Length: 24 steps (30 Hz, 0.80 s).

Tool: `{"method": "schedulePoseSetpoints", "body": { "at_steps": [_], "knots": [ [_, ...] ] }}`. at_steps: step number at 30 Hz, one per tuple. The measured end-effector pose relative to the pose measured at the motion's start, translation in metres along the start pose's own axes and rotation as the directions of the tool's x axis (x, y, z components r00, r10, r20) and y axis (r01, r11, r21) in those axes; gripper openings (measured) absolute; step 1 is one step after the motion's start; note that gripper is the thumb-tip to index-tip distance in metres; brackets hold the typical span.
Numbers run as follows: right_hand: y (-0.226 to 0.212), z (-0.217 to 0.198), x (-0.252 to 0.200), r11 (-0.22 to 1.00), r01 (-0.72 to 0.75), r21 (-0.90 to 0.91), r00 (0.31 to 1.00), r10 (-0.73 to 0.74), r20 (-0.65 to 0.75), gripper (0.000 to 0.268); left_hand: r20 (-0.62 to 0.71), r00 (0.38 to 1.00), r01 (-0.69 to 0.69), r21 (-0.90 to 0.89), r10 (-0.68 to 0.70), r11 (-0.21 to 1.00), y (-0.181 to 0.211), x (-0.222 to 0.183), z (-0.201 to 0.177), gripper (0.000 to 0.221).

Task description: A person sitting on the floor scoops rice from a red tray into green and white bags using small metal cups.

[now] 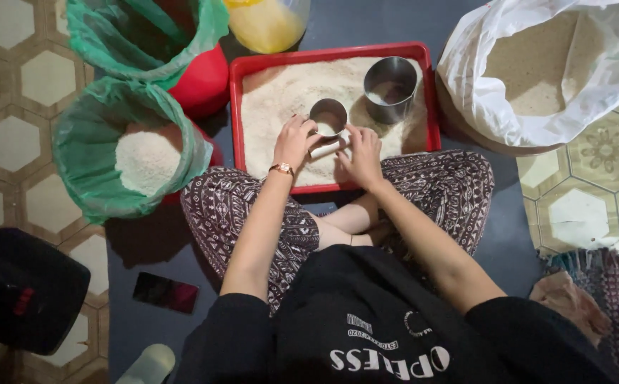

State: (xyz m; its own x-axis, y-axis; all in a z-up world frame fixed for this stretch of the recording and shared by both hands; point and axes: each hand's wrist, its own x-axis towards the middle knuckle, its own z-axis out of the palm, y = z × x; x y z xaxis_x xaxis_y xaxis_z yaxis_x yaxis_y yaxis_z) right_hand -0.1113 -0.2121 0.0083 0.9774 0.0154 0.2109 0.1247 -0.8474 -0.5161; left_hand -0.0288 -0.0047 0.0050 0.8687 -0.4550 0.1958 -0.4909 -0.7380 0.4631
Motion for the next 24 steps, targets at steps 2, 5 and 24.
{"method": "schedulePoseSetpoints", "body": {
  "at_steps": [2,5,24],
  "knots": [
    [0.004,0.003,0.010,1.000,-0.016,0.017,1.000,0.016,0.002,0.088,-0.020,1.000,-0.020,0.013,0.020,1.000,0.004,-0.002,0.001,0.019],
    [0.016,0.011,0.031,0.997,-0.036,0.062,0.999,0.036,0.010,0.103,-0.106,0.994,-0.025,-0.007,0.024,1.000,0.011,-0.001,0.000,0.021],
    [-0.300,-0.056,0.168,0.677,0.724,-0.130,0.686,-0.727,0.028,0.107,-0.758,0.538,0.194,-0.315,-0.369,0.929,-0.003,-0.117,-0.255,0.064]
  ]
}}
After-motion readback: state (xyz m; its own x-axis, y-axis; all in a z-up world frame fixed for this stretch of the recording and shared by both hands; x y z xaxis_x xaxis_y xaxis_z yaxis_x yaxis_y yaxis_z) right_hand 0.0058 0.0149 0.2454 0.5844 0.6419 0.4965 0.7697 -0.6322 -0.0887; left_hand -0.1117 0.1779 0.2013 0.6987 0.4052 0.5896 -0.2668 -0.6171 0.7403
